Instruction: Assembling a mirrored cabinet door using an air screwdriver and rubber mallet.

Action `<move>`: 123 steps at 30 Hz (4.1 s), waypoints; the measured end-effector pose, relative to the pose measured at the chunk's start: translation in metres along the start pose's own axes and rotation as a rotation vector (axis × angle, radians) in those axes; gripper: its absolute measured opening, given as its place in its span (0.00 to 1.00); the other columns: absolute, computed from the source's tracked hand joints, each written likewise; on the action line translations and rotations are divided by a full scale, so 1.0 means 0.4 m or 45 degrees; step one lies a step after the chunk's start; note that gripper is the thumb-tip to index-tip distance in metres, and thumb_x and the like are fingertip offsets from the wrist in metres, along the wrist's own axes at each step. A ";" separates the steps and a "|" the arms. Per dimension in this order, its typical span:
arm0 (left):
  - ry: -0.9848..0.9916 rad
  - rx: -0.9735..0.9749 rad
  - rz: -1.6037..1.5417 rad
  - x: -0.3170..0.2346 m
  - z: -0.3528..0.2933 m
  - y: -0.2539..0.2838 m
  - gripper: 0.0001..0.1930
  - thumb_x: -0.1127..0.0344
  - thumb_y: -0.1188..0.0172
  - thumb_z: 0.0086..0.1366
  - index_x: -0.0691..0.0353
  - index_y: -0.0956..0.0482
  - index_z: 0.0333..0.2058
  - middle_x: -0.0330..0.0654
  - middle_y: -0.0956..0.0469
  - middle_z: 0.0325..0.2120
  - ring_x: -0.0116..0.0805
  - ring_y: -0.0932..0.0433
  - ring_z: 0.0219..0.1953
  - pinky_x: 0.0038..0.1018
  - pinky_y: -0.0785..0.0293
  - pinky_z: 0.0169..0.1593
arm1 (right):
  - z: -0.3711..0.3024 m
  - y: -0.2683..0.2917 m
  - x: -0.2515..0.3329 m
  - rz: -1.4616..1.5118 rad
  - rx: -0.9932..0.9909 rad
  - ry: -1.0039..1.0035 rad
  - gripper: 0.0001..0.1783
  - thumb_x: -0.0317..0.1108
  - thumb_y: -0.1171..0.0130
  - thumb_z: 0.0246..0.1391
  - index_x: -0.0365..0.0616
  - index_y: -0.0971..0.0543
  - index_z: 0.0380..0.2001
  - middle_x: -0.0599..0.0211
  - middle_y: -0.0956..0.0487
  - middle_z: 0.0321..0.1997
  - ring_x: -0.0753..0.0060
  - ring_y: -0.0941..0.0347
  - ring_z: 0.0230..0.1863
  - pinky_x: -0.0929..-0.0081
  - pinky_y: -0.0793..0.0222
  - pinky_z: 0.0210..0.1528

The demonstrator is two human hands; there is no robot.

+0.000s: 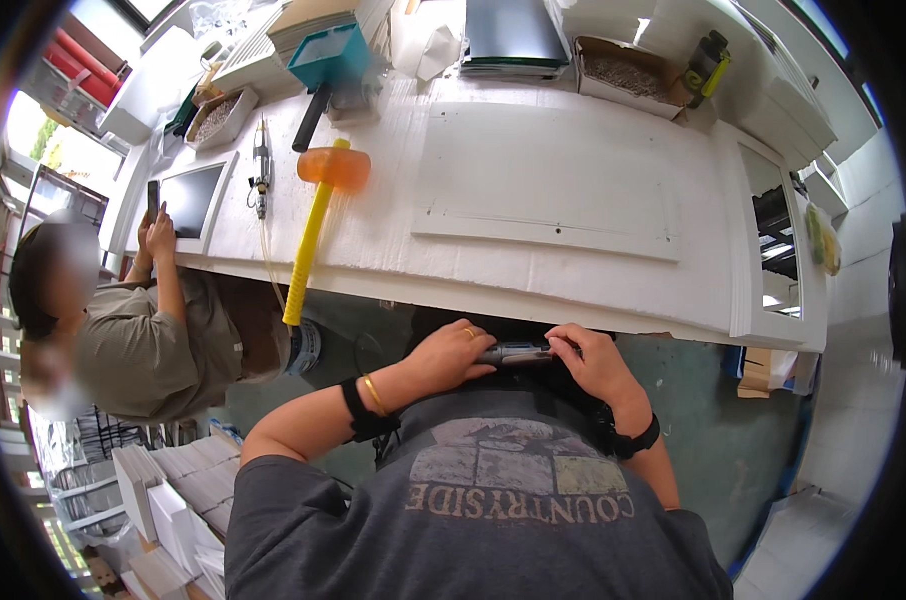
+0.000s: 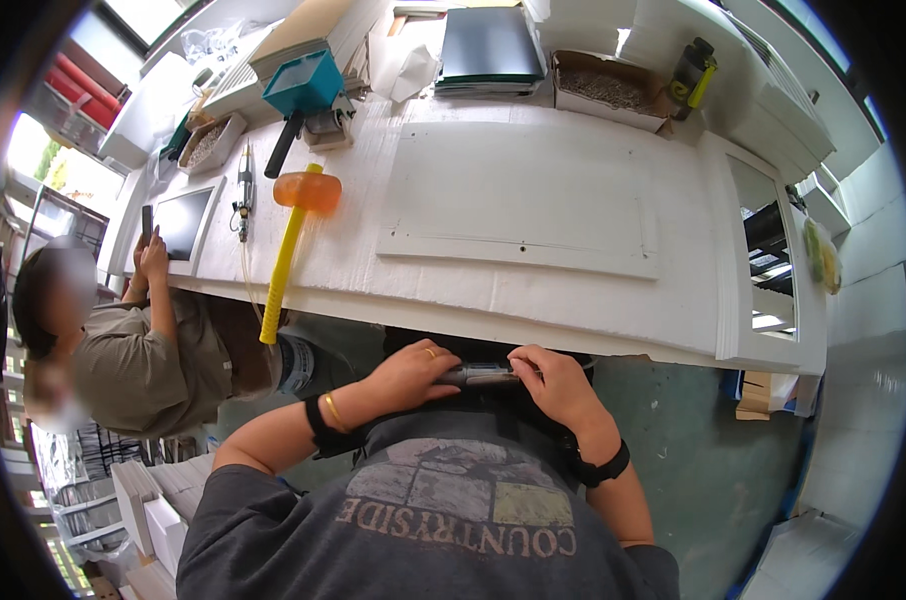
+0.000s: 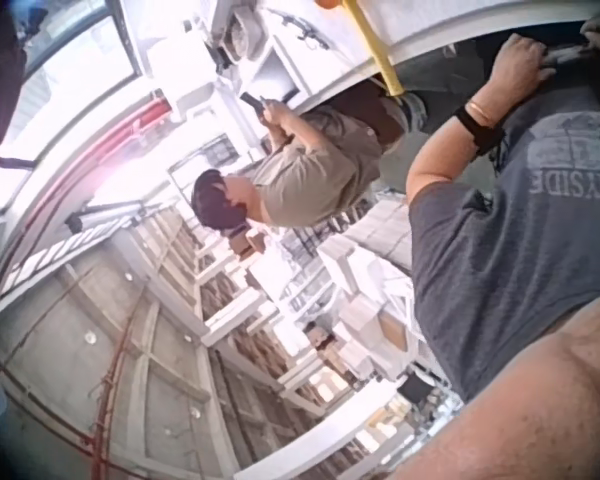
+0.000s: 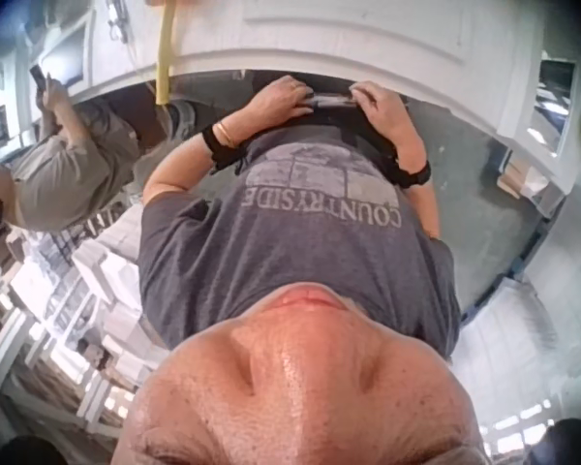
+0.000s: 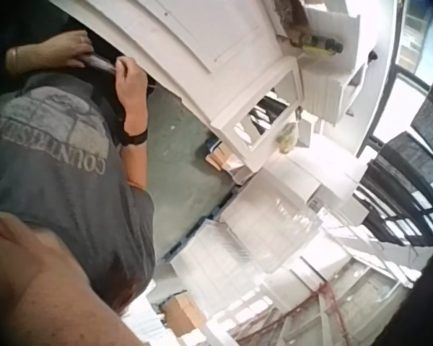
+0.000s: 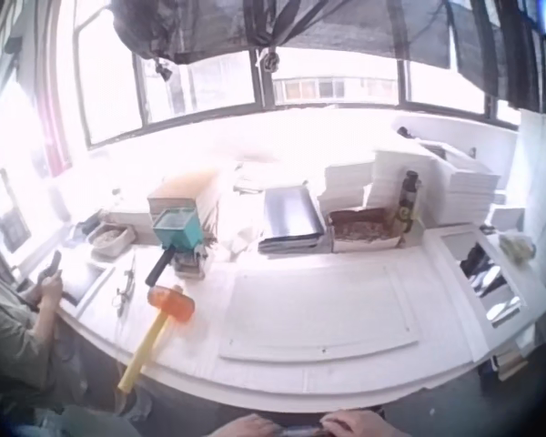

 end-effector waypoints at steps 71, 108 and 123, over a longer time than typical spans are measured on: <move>0.071 -0.101 0.071 0.374 1.326 0.350 0.07 0.69 0.40 0.56 0.60 0.19 0.34 0.44 0.20 0.25 0.32 0.23 0.26 0.25 0.28 0.33 | 0.127 0.525 -0.028 1.784 -0.669 0.496 0.16 0.25 0.46 0.35 0.43 0.34 0.32 0.60 0.30 0.24 0.67 0.32 0.19 0.65 0.31 0.30; 0.710 -0.210 -2.580 0.287 0.286 0.240 0.10 0.59 0.54 0.68 0.58 0.34 0.30 0.30 0.38 0.22 0.15 0.44 0.20 0.10 0.48 0.19 | 0.480 0.248 0.428 1.134 -0.291 0.817 0.16 0.25 0.47 0.42 0.42 0.36 0.38 0.61 0.31 0.31 0.71 0.32 0.26 0.69 0.32 0.34; 0.647 -0.376 -2.747 0.335 0.236 0.272 0.12 0.59 0.52 0.67 0.62 0.34 0.30 0.32 0.36 0.22 0.14 0.43 0.19 0.08 0.46 0.17 | 0.556 0.162 0.483 1.094 -0.319 0.793 0.16 0.23 0.50 0.40 0.41 0.34 0.37 0.59 0.31 0.30 0.70 0.31 0.24 0.67 0.31 0.33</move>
Point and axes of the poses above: each hand's wrist, its own z-axis towards the middle knuckle, its own y-axis out of the back of the hand, x = y × z, the point moved 8 cm from there along z, towards the middle knuckle
